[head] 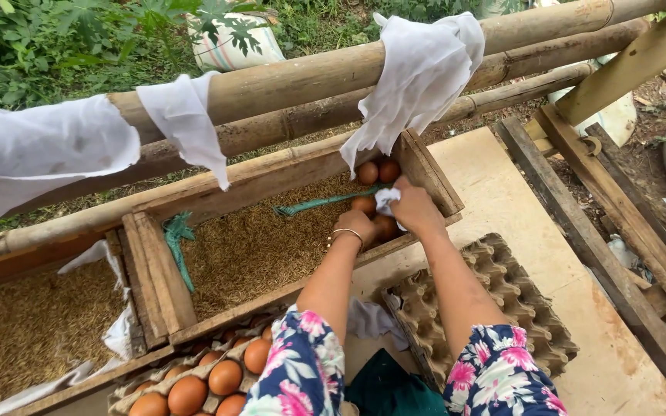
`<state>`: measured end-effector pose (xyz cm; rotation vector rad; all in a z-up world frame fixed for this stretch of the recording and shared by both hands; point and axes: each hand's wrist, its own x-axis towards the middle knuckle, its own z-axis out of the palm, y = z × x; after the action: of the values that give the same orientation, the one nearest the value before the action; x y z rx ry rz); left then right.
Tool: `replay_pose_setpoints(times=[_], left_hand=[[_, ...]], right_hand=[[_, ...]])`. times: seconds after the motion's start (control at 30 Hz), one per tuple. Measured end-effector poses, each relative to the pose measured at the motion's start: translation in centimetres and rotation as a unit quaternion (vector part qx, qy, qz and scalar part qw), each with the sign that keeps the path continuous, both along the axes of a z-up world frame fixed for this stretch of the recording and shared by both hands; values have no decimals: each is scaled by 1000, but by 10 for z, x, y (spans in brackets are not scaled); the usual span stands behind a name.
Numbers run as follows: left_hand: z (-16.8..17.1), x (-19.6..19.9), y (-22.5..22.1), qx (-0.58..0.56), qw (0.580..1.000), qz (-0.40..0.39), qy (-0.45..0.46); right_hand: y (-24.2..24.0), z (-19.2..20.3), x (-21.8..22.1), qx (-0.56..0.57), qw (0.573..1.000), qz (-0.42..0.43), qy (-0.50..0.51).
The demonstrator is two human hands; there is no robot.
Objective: The person is cleaning and sorting eggs by picking them from a wooden crate, wiping them with a cloth, and placing them into a cardboard egg tray.
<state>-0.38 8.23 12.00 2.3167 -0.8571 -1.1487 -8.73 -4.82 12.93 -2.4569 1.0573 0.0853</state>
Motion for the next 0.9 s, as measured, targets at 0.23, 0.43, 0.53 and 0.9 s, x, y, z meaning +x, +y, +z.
replay_pose_setpoints(times=[0.23,0.43,0.53,0.9], left_hand=[[52,-15,81,-215,966,143,-24],[109,-65,188,-411,878,196,-149],[109,-73,228,-502,809,223,-209],[117,-75,344,-544,742,346,-186]], right_hand=[[127,62,-26,40,911,36,-410],[228,103,-39,170,859,33,-481],[248,94,-27,511,678,-140,-509],[372,130,-8,526,706,-137,-453]])
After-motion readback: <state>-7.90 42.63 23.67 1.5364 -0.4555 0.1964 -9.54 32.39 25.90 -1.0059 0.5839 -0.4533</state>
